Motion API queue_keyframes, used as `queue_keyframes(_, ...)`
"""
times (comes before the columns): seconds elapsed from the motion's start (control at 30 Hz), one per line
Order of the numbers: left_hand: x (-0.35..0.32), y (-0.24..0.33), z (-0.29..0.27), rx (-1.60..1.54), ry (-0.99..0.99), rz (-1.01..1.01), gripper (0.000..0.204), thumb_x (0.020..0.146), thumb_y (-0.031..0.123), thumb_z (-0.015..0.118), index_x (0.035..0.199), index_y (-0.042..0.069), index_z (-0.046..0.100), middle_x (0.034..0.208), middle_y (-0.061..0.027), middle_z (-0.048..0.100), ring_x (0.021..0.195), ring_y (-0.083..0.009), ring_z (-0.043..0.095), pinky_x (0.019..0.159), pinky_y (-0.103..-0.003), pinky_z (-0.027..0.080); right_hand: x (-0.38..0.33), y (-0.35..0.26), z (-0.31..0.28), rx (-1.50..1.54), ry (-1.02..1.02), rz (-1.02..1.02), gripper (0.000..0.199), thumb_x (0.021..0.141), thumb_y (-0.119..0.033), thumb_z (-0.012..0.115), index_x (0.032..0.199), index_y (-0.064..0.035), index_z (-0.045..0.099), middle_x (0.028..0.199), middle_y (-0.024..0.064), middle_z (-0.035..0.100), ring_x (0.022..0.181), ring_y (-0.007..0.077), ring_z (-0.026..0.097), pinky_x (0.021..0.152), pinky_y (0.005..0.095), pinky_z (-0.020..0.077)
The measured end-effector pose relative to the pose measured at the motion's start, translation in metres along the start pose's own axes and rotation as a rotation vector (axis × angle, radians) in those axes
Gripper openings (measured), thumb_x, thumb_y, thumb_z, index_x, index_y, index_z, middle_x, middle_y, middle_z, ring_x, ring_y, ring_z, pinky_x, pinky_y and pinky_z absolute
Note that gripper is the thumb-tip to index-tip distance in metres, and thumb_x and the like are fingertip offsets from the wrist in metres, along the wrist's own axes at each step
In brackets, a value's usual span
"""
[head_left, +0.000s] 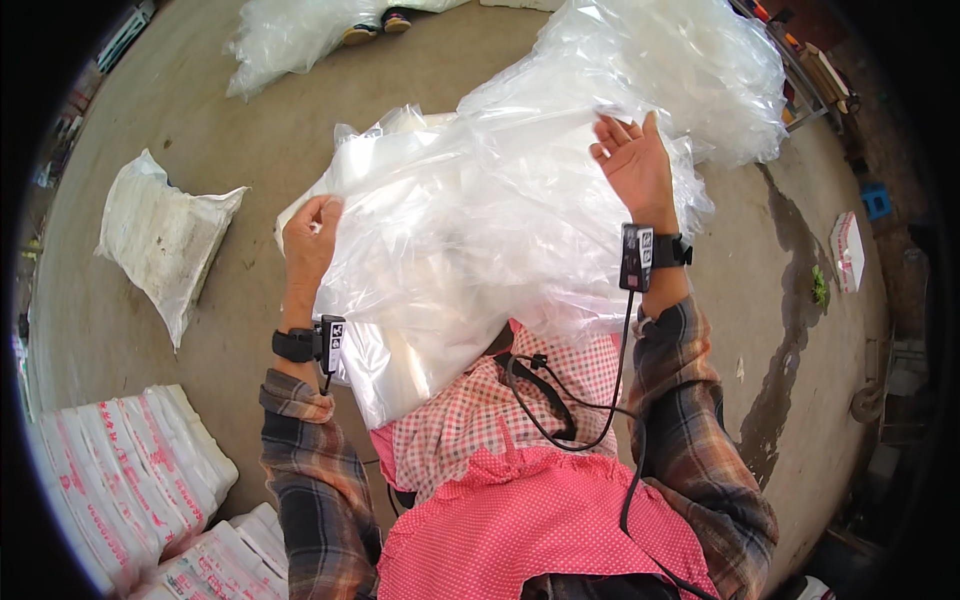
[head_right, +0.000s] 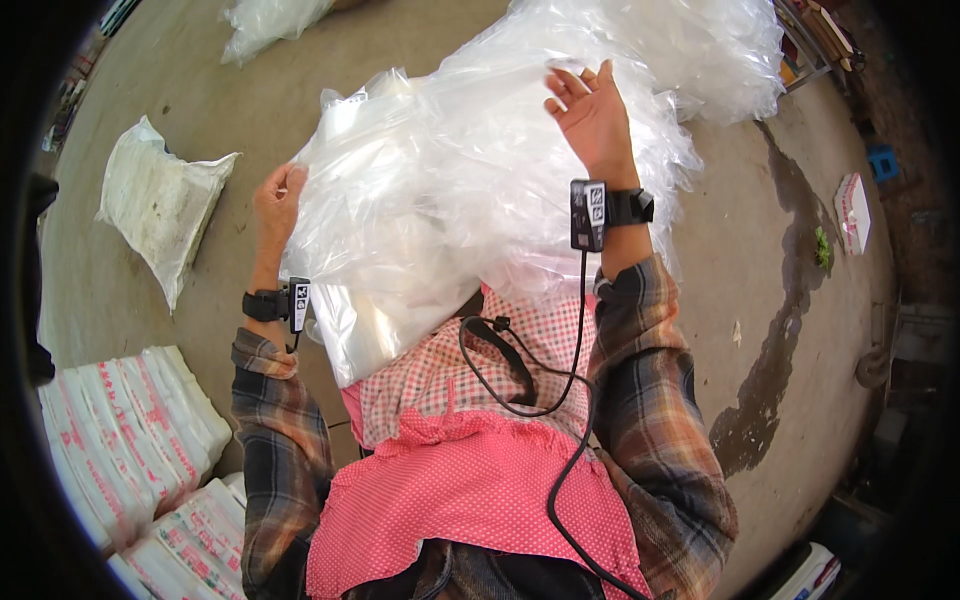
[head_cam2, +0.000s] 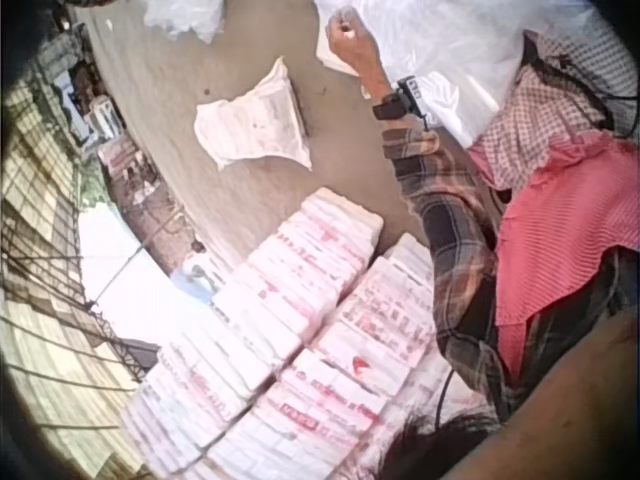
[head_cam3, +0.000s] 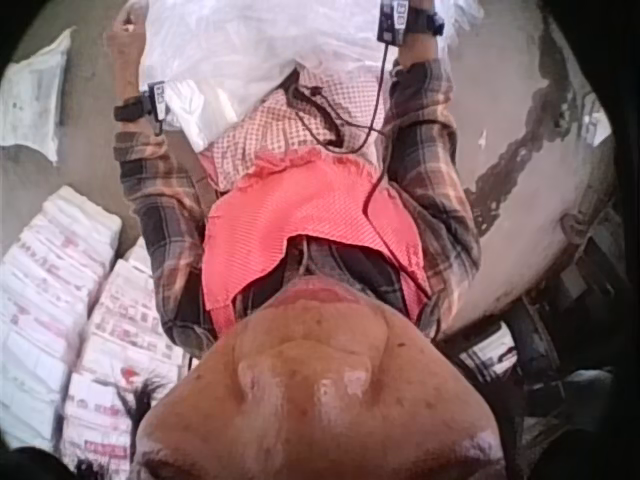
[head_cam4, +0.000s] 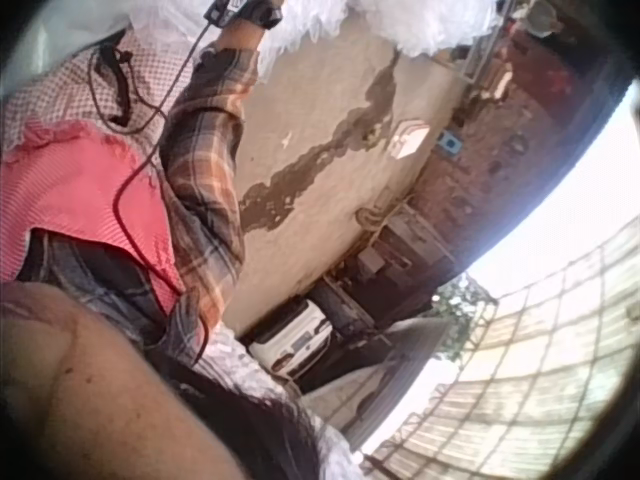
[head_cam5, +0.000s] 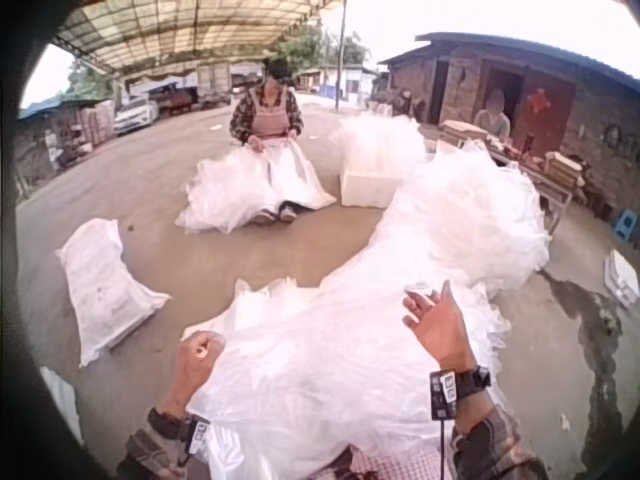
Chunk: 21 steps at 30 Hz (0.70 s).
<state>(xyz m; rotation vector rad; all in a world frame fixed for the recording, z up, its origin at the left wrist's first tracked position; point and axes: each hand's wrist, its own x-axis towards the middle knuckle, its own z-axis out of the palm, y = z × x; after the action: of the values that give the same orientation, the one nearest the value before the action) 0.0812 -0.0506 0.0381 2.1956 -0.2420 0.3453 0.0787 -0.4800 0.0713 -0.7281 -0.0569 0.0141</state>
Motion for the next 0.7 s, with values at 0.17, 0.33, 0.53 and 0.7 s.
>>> queue_keyframes(0.17, 0.007, 0.042, 0.028, 0.36, -0.005, 0.42, 0.088, 0.057, 0.044, 0.083, 0.13, 0.011, 0.047, 0.122, -0.0138, 0.052, 0.112, -0.0285, 0.051, 0.094, -0.042, 0.038, -0.057, 0.041, 0.048, -1.263, -0.211, -0.186, 0.06, 0.086, -0.035, 0.063, 0.133, -0.0057, 0.041, 0.124, 0.0144, 0.055, 0.11, 0.0242, 0.055, 0.091, 0.0381, 0.0414)
queue_keyframes(0.33, 0.042, 0.059, 0.079, 0.573, -0.221, 0.524, 0.014, 0.078, 0.024, 0.062, 0.072, 0.012, 0.063, 0.064, -0.0087, 0.063, 0.064, -0.0268, 0.061, 0.07, -0.041, 0.042, -0.054, 0.052, 0.068, -1.736, 0.003, -0.291, 0.02, 0.083, -0.019, 0.067, 0.09, -0.0014, 0.061, 0.061, 0.0056, 0.058, 0.057, 0.0124, 0.056, 0.055, 0.0279, 0.0433)
queue_keyframes(0.53, 0.095, -0.068, 0.001, 0.484, 0.061, 0.346, 0.023, 0.082, 0.016, 0.054, 0.099, 0.005, 0.065, 0.08, -0.0156, 0.066, 0.076, -0.0354, 0.063, 0.069, -0.043, 0.048, -0.032, -0.048, -0.033, -1.348, 0.295, -0.219, 0.016, 0.087, -0.013, 0.056, 0.079, -0.0041, 0.065, 0.054, -0.0053, 0.047, 0.045, 0.0034, 0.041, 0.042, 0.0214, 0.0321)
queue_keyframes(0.7, 0.098, -0.153, -0.074, 0.156, -0.055, -0.44, 0.034, 0.083, 0.022, 0.062, 0.111, 0.003, 0.06, 0.089, -0.0081, 0.063, 0.079, -0.015, 0.058, 0.071, -0.029, 0.048, -0.024, -0.062, -0.099, -0.911, 0.732, -0.051, 0.016, 0.087, -0.017, 0.057, 0.086, -0.0037, 0.065, 0.066, -0.0012, 0.055, 0.054, 0.0069, 0.049, 0.047, 0.0225, 0.0384)
